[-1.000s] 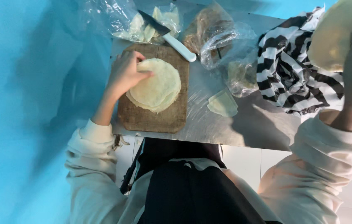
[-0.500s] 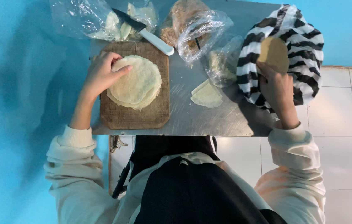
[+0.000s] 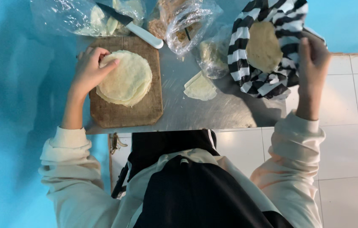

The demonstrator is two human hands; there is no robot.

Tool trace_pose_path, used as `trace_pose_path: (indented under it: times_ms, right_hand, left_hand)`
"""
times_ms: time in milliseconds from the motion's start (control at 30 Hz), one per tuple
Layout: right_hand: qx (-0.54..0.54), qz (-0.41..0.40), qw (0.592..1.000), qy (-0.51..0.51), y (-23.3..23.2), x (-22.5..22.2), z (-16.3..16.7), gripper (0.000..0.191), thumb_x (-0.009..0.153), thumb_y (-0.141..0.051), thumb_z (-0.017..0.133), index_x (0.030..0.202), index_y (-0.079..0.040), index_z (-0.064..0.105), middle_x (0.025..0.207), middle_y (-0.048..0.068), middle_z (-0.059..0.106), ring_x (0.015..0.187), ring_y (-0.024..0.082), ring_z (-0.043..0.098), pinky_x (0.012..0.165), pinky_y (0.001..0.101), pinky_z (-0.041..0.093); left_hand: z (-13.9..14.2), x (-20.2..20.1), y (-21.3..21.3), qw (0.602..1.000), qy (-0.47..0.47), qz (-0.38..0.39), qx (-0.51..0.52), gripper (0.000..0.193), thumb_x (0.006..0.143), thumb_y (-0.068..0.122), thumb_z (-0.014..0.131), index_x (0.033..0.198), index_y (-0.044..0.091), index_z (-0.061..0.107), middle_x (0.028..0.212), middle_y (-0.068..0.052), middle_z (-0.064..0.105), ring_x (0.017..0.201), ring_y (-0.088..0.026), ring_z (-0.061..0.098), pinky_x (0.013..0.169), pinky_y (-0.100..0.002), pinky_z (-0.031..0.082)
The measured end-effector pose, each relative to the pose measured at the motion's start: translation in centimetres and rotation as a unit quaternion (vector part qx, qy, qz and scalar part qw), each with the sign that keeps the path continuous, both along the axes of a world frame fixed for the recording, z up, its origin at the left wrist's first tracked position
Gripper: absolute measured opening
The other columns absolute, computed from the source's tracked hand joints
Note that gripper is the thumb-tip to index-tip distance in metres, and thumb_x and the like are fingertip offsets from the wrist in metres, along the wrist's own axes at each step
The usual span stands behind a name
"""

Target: The person peels a thin translucent sheet from a round stack of wrappers, folds the sheet and sets it on the table, then holds the stack on a wooden cutting board and trims its edge with a knife.

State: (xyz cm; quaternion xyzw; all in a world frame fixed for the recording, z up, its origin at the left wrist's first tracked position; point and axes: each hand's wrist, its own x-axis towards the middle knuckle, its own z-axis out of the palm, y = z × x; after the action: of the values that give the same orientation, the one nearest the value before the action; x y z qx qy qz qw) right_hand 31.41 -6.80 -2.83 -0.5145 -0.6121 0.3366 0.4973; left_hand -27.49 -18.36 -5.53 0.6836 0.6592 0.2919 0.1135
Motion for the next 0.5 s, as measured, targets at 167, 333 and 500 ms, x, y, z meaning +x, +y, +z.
trace_pose_path:
  times_ms: [167, 333, 500]
  right_hand:
    - [0.253, 0.147, 0.862, -0.414, -3.4, -7.1, 0.2, 0.080, 0.083, -0.033, 0.085, 0.144, 0.008, 0.052, 0.133, 0.028, 0.063, 0.117, 0.045, 0.063, 0.096, 0.0475, 0.054]
    - [0.080, 0.151, 0.898, -0.406, -1.6, -5.4, -0.6, 0.046, 0.101, -0.004, 0.065, 0.147, -0.002, 0.057, 0.123, 0.023, 0.067, 0.109, 0.039, 0.067, 0.092, 0.0391, 0.055]
    - [0.007, 0.257, 0.963, -0.083, 2.5, -1.3, 0.6, 0.030, 0.106, 0.003, 0.055, 0.136, 0.004, 0.051, 0.125, 0.012, 0.063, 0.115, 0.025, 0.064, 0.103, 0.0335, 0.051]
  left_hand:
    - [0.0, 0.2, -0.4, 0.999, -0.032, -0.001, -0.024, 0.045, 0.100, 0.048, 0.076, 0.120, 0.008, 0.068, 0.111, -0.010, 0.062, 0.108, -0.030, 0.053, 0.100, -0.044, 0.041]
    - [0.1, 0.2, -0.5, 1.000, -0.022, -0.021, -0.004, 0.044, 0.102, 0.047, 0.077, 0.122, 0.009, 0.067, 0.114, -0.009, 0.062, 0.108, -0.029, 0.053, 0.103, -0.046, 0.039]
    - [0.2, 0.5, -0.7, 0.998, -0.012, 0.011, -0.053, 0.044, 0.102, 0.047, 0.077, 0.122, 0.010, 0.066, 0.115, -0.012, 0.059, 0.110, -0.035, 0.048, 0.098, -0.046, 0.040]
